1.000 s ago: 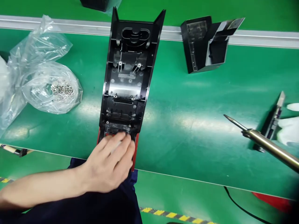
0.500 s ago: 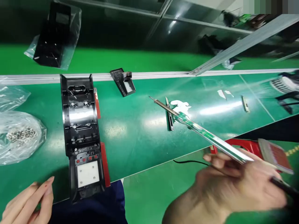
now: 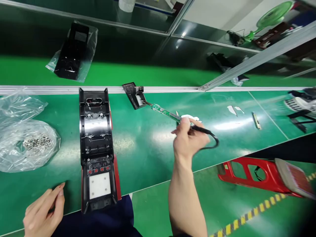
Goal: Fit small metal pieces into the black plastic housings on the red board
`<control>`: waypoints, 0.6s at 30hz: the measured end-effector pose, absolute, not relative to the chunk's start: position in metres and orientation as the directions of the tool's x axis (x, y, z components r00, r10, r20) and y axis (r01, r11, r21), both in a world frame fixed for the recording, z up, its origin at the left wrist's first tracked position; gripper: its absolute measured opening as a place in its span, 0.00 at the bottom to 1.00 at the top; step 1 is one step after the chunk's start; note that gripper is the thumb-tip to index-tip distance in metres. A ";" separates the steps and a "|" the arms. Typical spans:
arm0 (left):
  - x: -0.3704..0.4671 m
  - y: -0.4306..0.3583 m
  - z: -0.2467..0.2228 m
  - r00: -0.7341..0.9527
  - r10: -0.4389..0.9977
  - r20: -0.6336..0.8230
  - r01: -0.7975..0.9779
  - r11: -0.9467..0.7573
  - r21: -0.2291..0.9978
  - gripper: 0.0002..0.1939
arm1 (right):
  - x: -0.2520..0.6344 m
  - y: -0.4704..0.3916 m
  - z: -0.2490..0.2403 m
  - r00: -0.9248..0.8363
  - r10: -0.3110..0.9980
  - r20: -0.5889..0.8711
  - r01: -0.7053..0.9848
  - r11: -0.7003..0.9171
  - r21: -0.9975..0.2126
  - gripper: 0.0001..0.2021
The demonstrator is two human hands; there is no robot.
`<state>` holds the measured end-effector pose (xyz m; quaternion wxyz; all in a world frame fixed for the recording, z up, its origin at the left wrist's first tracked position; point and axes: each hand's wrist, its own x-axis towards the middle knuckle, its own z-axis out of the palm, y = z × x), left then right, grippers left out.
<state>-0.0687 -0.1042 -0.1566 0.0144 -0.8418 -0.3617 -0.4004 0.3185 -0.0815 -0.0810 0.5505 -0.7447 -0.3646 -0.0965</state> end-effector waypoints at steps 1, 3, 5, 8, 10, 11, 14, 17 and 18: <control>-0.069 -0.104 -0.157 0.419 0.604 0.678 0.619 -0.736 0.272 0.14 | 0.315 -0.091 -0.080 0.711 0.427 0.558 0.656 -0.120 -0.745 0.17; -0.069 -0.103 -0.157 0.416 0.622 0.663 0.626 -0.725 0.287 0.13 | 0.306 -0.110 -0.074 0.715 0.402 0.572 0.654 -0.096 -0.750 0.15; -0.069 -0.102 -0.158 0.409 0.646 0.645 0.629 -0.711 0.313 0.12 | 0.298 -0.123 -0.069 0.728 0.372 0.577 0.644 -0.079 -0.761 0.13; -0.069 -0.101 -0.158 0.412 0.660 0.628 0.628 -0.705 0.329 0.09 | 0.291 -0.126 -0.071 0.745 0.302 0.595 0.636 -0.052 -0.770 0.11; -0.069 -0.101 -0.157 0.416 0.666 0.620 0.625 -0.704 0.336 0.10 | 0.290 -0.122 -0.082 0.770 0.264 0.581 0.605 -0.015 -0.796 0.12; -0.069 -0.101 -0.157 0.417 0.675 0.609 0.626 -0.699 0.346 0.11 | 0.290 -0.119 -0.089 0.791 0.250 0.559 0.575 0.013 -0.818 0.14; -0.067 -0.101 -0.155 0.413 0.703 0.579 0.616 -0.684 0.391 0.12 | 0.287 -0.115 -0.114 0.900 0.237 0.367 0.345 0.128 -0.930 0.21; -0.065 -0.100 -0.152 0.414 0.720 0.557 0.589 -0.679 0.439 0.13 | 0.275 -0.121 -0.133 0.952 0.306 -0.010 -0.065 0.169 -0.983 0.29; -0.065 -0.099 -0.151 0.415 0.730 0.543 0.583 -0.671 0.458 0.13 | 0.269 -0.125 -0.137 0.925 0.357 -0.132 -0.195 0.147 -0.970 0.30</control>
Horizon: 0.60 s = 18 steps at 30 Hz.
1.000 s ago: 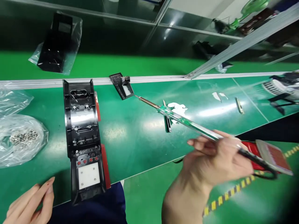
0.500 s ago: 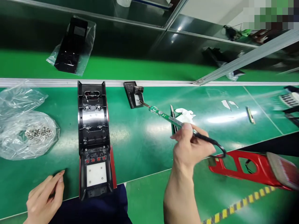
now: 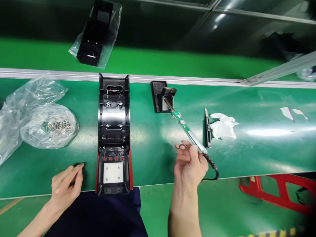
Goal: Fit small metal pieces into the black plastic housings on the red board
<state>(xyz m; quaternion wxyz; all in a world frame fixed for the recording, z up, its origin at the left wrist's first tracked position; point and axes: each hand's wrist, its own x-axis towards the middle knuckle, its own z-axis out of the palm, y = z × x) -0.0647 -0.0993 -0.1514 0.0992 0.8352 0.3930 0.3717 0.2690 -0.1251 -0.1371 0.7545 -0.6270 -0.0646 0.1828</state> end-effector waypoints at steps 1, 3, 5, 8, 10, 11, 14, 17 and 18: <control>-0.065 -0.099 -0.150 0.417 0.745 0.521 0.582 -0.659 0.477 0.13 | 0.262 -0.130 -0.140 0.881 0.413 -0.230 -0.301 0.114 -0.947 0.31; -0.065 -0.099 -0.147 0.413 0.776 0.478 0.592 -0.627 0.506 0.13 | 0.248 -0.142 -0.142 0.761 0.547 -0.349 -0.427 0.018 -0.904 0.29; -0.064 -0.098 -0.144 0.400 0.814 0.422 0.600 -0.580 0.551 0.12 | 0.235 -0.152 -0.141 0.622 0.688 -0.373 -0.437 -0.090 -0.895 0.24; -0.059 -0.092 -0.138 0.331 0.908 0.256 0.565 -0.408 0.717 0.10 | 0.224 -0.161 -0.140 0.559 0.797 -0.229 -0.188 -0.147 -0.971 0.14; -0.050 -0.084 -0.136 0.258 0.961 0.096 0.449 -0.207 0.869 0.13 | 0.220 -0.158 -0.139 0.592 0.799 -0.102 0.018 -0.140 -0.990 0.10; -0.045 -0.079 -0.136 0.232 0.972 0.019 0.361 -0.104 0.927 0.16 | 0.219 -0.154 -0.139 0.596 0.801 -0.061 0.091 -0.143 -0.985 0.09; -0.025 -0.062 -0.136 0.220 0.961 -0.170 0.100 0.151 0.983 0.22 | 0.215 -0.141 -0.137 0.517 0.855 -0.031 0.183 -0.146 -0.972 0.08; -0.016 -0.052 -0.134 0.179 0.974 -0.142 0.034 0.139 0.990 0.21 | 0.209 -0.131 -0.133 0.431 0.902 0.024 0.281 -0.109 -0.953 0.09; -0.017 -0.050 -0.132 0.142 0.989 -0.044 0.067 0.035 0.997 0.20 | 0.207 -0.129 -0.132 0.424 0.902 0.076 0.341 -0.081 -0.937 0.10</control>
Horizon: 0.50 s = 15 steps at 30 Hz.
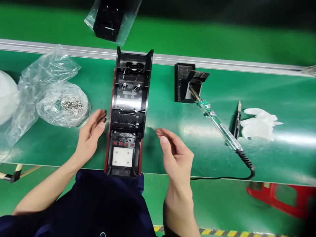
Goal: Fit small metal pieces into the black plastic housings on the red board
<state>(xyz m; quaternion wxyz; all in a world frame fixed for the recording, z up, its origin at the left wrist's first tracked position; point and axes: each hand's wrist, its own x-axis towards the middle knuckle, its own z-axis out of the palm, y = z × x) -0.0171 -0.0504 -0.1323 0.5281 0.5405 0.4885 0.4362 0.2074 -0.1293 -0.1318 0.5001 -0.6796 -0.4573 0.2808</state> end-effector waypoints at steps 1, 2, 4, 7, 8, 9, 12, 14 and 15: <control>-0.021 -0.050 -0.131 0.103 0.990 0.094 0.129 -0.107 0.986 0.21 | 0.206 -0.128 -0.130 0.421 0.896 0.143 0.408 -0.046 -0.912 0.10; -0.026 -0.049 -0.129 0.070 0.964 0.255 0.216 -0.264 0.940 0.22 | 0.205 -0.126 -0.127 0.413 0.883 0.223 0.479 -0.002 -0.878 0.10; -0.042 -0.049 -0.127 0.039 0.845 0.533 0.407 -0.501 0.764 0.26 | 0.202 -0.120 -0.120 0.352 0.852 0.388 0.614 0.102 -0.782 0.10; -0.068 -0.047 -0.128 0.025 0.746 0.665 0.569 -0.558 0.604 0.27 | 0.194 -0.102 -0.104 0.162 0.806 0.569 0.767 0.260 -0.586 0.08; -0.076 -0.047 -0.129 0.019 0.757 0.653 0.589 -0.536 0.604 0.27 | 0.191 -0.093 -0.099 0.082 0.799 0.596 0.809 0.295 -0.508 0.07; -0.081 -0.047 -0.130 0.014 0.773 0.634 0.601 -0.514 0.613 0.26 | 0.188 -0.084 -0.094 -0.001 0.802 0.598 0.851 0.314 -0.421 0.07; -0.094 -0.053 -0.131 0.015 0.768 0.640 0.649 -0.495 0.578 0.24 | 0.180 -0.055 -0.086 -0.224 0.859 0.461 0.941 0.314 -0.127 0.09; -0.101 -0.057 -0.128 0.042 0.746 0.664 0.715 -0.487 0.502 0.22 | 0.178 -0.038 -0.084 -0.324 0.887 0.329 0.943 0.332 0.032 0.08; -0.105 -0.057 -0.126 0.057 0.738 0.672 0.753 -0.474 0.457 0.21 | 0.178 -0.031 -0.084 -0.368 0.888 0.274 0.929 0.360 0.081 0.09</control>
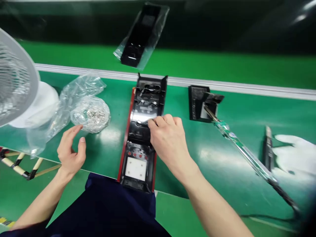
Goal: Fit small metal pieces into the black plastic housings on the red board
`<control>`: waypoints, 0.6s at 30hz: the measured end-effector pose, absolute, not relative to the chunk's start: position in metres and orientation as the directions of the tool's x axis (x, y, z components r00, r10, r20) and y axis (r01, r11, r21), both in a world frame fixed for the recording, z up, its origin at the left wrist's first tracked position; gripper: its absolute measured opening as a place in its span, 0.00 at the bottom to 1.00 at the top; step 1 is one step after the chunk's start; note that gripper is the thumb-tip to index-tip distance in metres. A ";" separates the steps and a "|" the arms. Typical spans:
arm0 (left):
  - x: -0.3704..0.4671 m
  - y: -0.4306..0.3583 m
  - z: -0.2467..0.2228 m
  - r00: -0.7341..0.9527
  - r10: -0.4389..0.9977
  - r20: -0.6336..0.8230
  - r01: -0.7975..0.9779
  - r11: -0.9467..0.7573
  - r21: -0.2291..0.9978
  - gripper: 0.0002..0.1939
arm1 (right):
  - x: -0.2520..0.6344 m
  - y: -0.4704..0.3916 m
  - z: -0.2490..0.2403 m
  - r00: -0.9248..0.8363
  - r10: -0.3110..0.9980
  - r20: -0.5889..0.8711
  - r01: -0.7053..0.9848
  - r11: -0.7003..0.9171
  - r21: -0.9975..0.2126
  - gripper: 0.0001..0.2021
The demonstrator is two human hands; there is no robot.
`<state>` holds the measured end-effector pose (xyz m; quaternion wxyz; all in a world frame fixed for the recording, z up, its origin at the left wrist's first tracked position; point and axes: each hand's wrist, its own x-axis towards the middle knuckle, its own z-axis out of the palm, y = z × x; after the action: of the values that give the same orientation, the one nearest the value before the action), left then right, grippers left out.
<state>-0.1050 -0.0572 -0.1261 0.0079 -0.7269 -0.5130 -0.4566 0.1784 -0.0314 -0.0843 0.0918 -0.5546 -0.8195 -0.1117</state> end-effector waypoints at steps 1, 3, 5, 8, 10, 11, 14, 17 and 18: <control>-0.109 -0.055 -0.123 0.068 0.734 0.676 0.789 -0.455 0.414 0.19 | 0.180 -0.025 -0.085 -0.414 0.879 0.235 0.910 0.398 0.113 0.10; -0.118 -0.045 -0.116 0.082 0.730 0.678 0.842 -0.415 0.345 0.15 | 0.183 -0.014 -0.086 -0.495 0.844 0.204 0.869 0.476 0.136 0.11; -0.126 -0.028 -0.107 0.089 0.747 0.659 0.880 -0.369 0.299 0.14 | 0.186 -0.007 -0.085 -0.553 0.806 0.212 0.833 0.537 0.132 0.12; -0.136 -0.004 -0.094 0.100 0.848 0.521 0.926 -0.271 0.263 0.17 | 0.187 -0.003 -0.072 -0.593 0.765 0.252 0.804 0.579 0.133 0.13; -0.141 0.006 -0.091 0.072 0.924 0.376 0.951 -0.177 0.252 0.21 | 0.188 -0.004 -0.057 -0.602 0.743 0.293 0.796 0.589 0.143 0.12; -0.144 0.009 -0.092 0.038 0.952 0.305 0.960 -0.119 0.252 0.24 | 0.190 -0.006 -0.049 -0.601 0.737 0.310 0.797 0.585 0.151 0.12; -0.157 0.015 -0.100 -0.103 0.988 0.119 0.953 0.064 0.295 0.24 | 0.201 -0.011 -0.028 -0.583 0.737 0.342 0.811 0.553 0.191 0.12; -0.172 0.022 -0.104 -0.192 0.981 0.007 0.892 0.172 0.418 0.12 | 0.219 -0.017 -0.017 -0.574 0.739 0.353 0.818 0.533 0.215 0.13; -0.175 0.025 -0.102 -0.204 0.979 -0.011 0.860 0.185 0.476 0.09 | 0.226 -0.020 -0.015 -0.567 0.741 0.360 0.823 0.529 0.206 0.13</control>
<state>-0.1746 0.0250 -0.1024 -0.1591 -0.6105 -0.7530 -0.1869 0.2259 -0.0198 -0.0154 0.1148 -0.4511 -0.8669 -0.1784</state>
